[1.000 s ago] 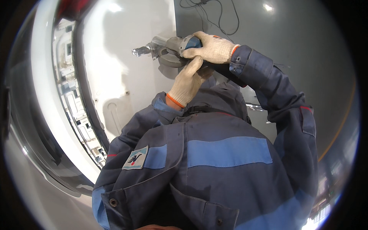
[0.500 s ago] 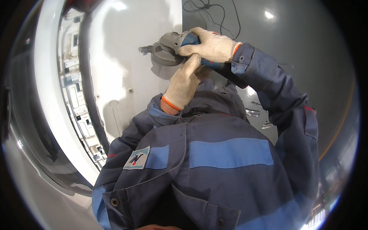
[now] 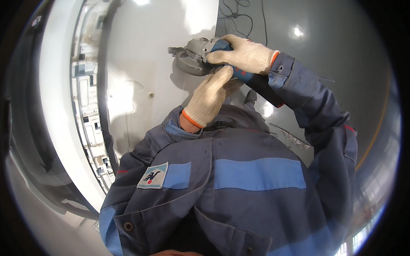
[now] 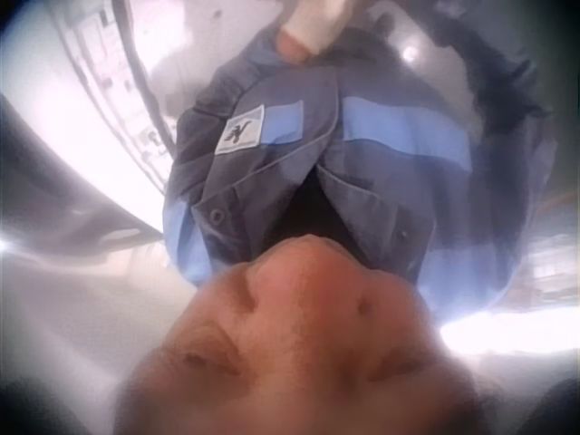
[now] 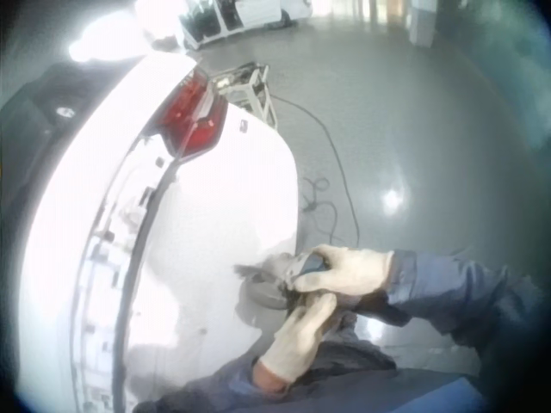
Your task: The person uses a hammer to tap the underside of a white car's trunk lid, then closes the trunk. They pick up an angle grinder and grind a spot on the trunk lid, creating sparks. The person then places the grinder on a tool cart and picks up a metal ruler.
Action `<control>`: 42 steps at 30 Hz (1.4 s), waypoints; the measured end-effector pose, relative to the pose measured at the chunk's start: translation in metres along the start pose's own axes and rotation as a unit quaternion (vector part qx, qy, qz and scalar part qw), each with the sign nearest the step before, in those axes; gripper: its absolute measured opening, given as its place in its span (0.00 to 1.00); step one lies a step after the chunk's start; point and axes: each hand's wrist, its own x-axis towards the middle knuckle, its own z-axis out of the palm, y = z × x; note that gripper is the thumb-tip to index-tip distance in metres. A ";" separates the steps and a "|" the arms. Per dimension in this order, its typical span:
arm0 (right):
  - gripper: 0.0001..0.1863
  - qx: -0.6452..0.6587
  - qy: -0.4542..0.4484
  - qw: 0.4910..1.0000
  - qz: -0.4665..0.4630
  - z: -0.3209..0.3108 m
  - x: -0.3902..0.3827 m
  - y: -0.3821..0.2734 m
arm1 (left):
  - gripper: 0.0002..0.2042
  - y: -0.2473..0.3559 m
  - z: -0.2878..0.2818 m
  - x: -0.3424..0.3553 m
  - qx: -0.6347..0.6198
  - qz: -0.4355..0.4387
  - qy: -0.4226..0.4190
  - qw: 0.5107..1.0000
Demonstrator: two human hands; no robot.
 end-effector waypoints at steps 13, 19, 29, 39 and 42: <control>0.58 -0.031 0.010 0.999 -0.023 0.000 -0.003 -0.030 | 0.22 0.000 -0.014 -0.011 0.146 0.151 -0.011 0.978; 0.57 -0.067 0.036 0.995 -0.060 0.010 -0.010 -0.027 | 0.29 -0.002 -0.015 -0.011 0.100 0.126 -0.017 0.987; 0.49 -0.130 0.173 0.952 -0.218 0.044 -0.018 -0.002 | 0.21 -0.007 -0.016 -0.011 -0.047 0.013 0.003 0.999; 0.52 -0.154 0.163 0.957 -0.182 0.043 -0.015 0.007 | 0.33 -0.010 -0.009 -0.007 0.017 0.037 0.023 0.999; 0.51 -0.200 0.184 0.946 -0.176 0.042 -0.017 0.009 | 0.32 -0.010 -0.008 -0.008 0.035 0.096 0.015 0.995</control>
